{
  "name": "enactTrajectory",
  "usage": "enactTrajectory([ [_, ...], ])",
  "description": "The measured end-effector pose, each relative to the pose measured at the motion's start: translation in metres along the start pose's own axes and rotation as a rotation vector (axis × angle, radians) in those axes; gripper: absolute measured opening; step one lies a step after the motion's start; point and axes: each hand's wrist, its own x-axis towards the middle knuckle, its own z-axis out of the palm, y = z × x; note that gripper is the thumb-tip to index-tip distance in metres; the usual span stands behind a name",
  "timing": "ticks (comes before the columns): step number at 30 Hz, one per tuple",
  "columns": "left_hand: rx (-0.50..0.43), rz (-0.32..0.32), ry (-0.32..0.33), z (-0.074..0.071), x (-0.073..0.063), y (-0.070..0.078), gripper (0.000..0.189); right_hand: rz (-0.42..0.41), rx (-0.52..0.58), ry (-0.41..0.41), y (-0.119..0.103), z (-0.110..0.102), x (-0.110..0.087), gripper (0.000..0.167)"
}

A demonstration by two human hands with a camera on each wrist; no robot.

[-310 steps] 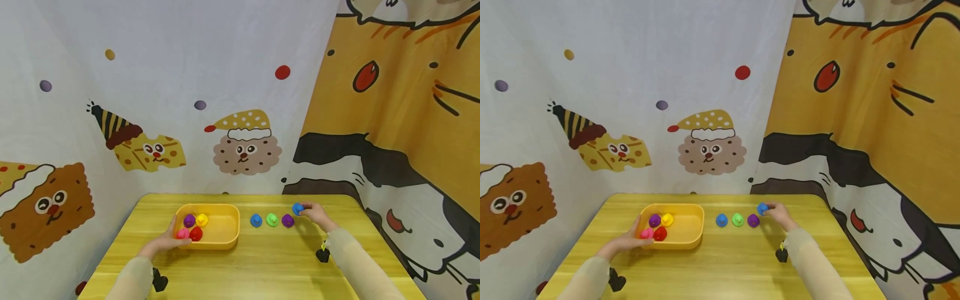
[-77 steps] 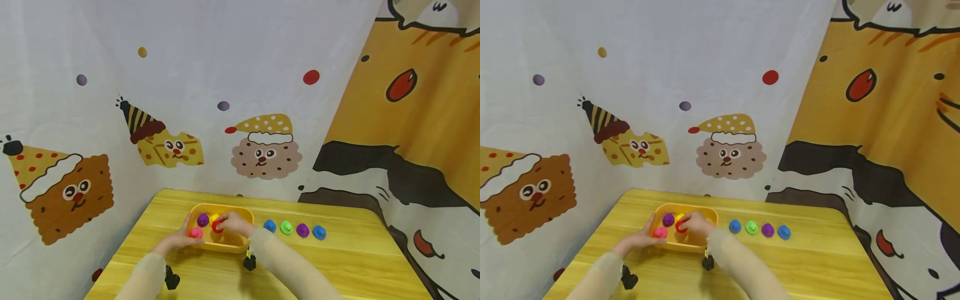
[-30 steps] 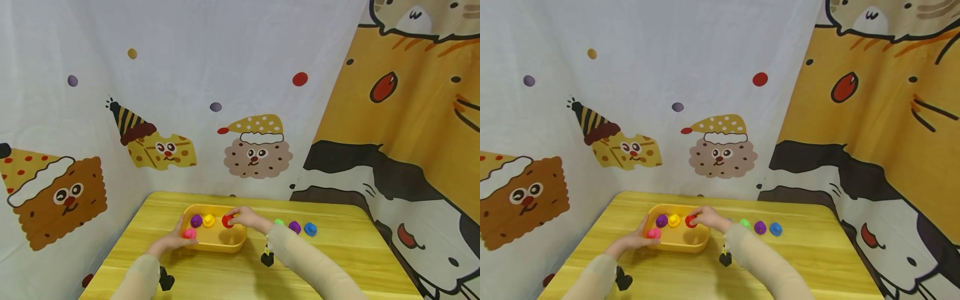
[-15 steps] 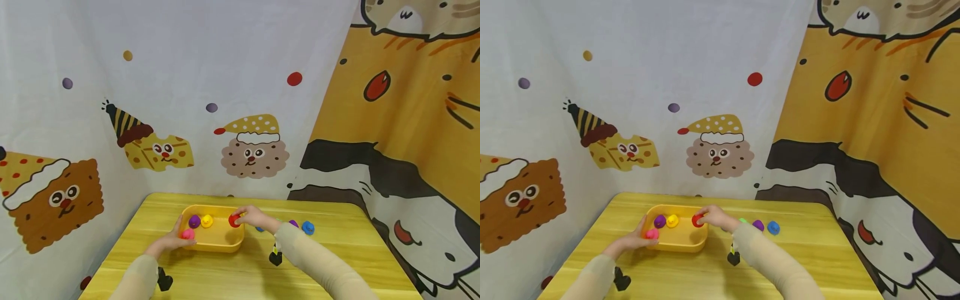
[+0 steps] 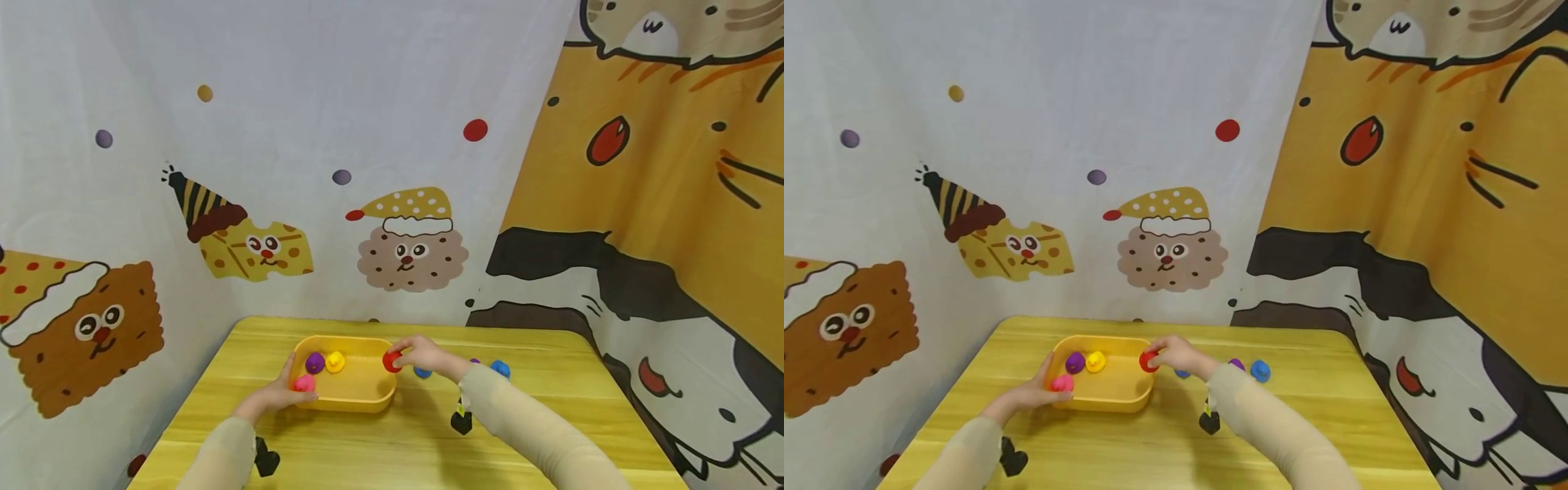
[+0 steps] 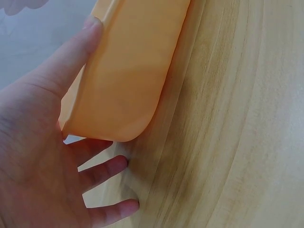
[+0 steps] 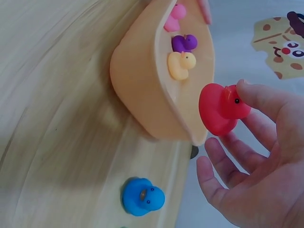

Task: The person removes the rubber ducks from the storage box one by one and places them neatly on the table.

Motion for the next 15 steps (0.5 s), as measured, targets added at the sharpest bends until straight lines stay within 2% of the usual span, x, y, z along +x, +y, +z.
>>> enactTrajectory([
  [15,-0.021,-0.004,-0.008,0.0,0.0,0.0,0.125,0.003,0.055,-0.04,0.014,-0.012,-0.012,0.03],
])
